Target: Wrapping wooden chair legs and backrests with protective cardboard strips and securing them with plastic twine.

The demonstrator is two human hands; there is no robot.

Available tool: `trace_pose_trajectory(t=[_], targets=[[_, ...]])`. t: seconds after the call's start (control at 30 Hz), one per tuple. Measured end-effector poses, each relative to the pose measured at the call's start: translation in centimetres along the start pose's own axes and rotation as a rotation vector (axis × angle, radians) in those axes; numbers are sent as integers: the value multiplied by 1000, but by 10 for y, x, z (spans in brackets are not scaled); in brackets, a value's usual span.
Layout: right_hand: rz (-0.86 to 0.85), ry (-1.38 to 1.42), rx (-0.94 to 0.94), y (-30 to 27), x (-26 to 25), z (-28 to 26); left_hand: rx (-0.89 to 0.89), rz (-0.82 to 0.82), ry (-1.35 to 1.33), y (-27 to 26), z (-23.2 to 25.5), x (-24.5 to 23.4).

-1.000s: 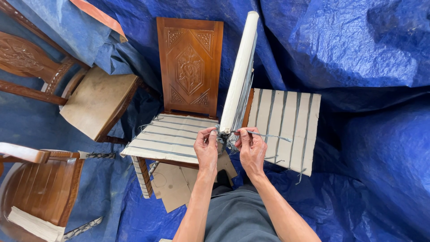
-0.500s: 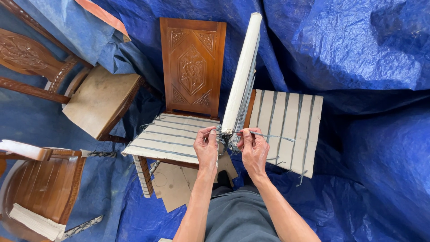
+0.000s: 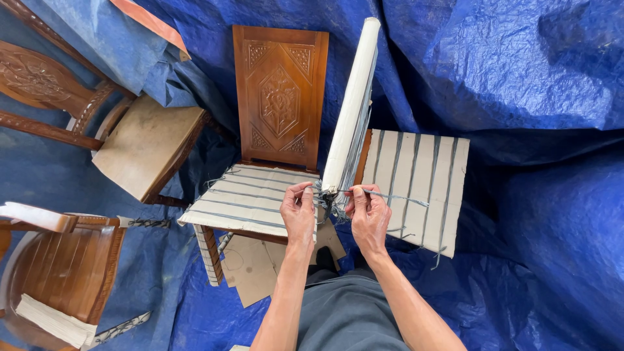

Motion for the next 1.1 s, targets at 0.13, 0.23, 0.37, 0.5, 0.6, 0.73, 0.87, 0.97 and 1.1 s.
trace_pose_trajectory(t=[0.13, 0.23, 0.37, 0.5, 0.6, 0.73, 0.87, 0.97, 1.1], targets=[[5, 38, 6, 1, 0, 1, -5, 5, 2, -1, 1, 0], [1, 18, 11, 2, 0, 2, -6, 0, -7, 2, -2, -1], [-2, 49, 31, 2, -2, 8, -47, -51, -4, 2, 0, -1], [-35, 74, 28, 5, -4, 12, -47, -119, 30, -4, 13, 2], [-58, 108, 61, 4, -4, 11, -26, -158, 58, -11, 17, 10], [-121, 114, 82, 3, 3, 8, 33, -221, 69, -18, 21, 20], [-207, -17, 87, 2, 8, 5, 26, -171, 69, -18, 18, 17], [-213, -1, 90, 1, 9, 14, 38, -180, 37, -12, 5, 11], [-186, -10, 58, 3, 11, 10, 23, -181, 20, -18, 14, 16]])
Point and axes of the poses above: each hand's wrist, its own y-axis towards the middle knuckle, its own x-axis out of the palm, z = x × y, the point moved 5 cm from there along y, towards the middle knuckle, and after that the axes turned 11 degrees about -x, right-handed, at the moved point
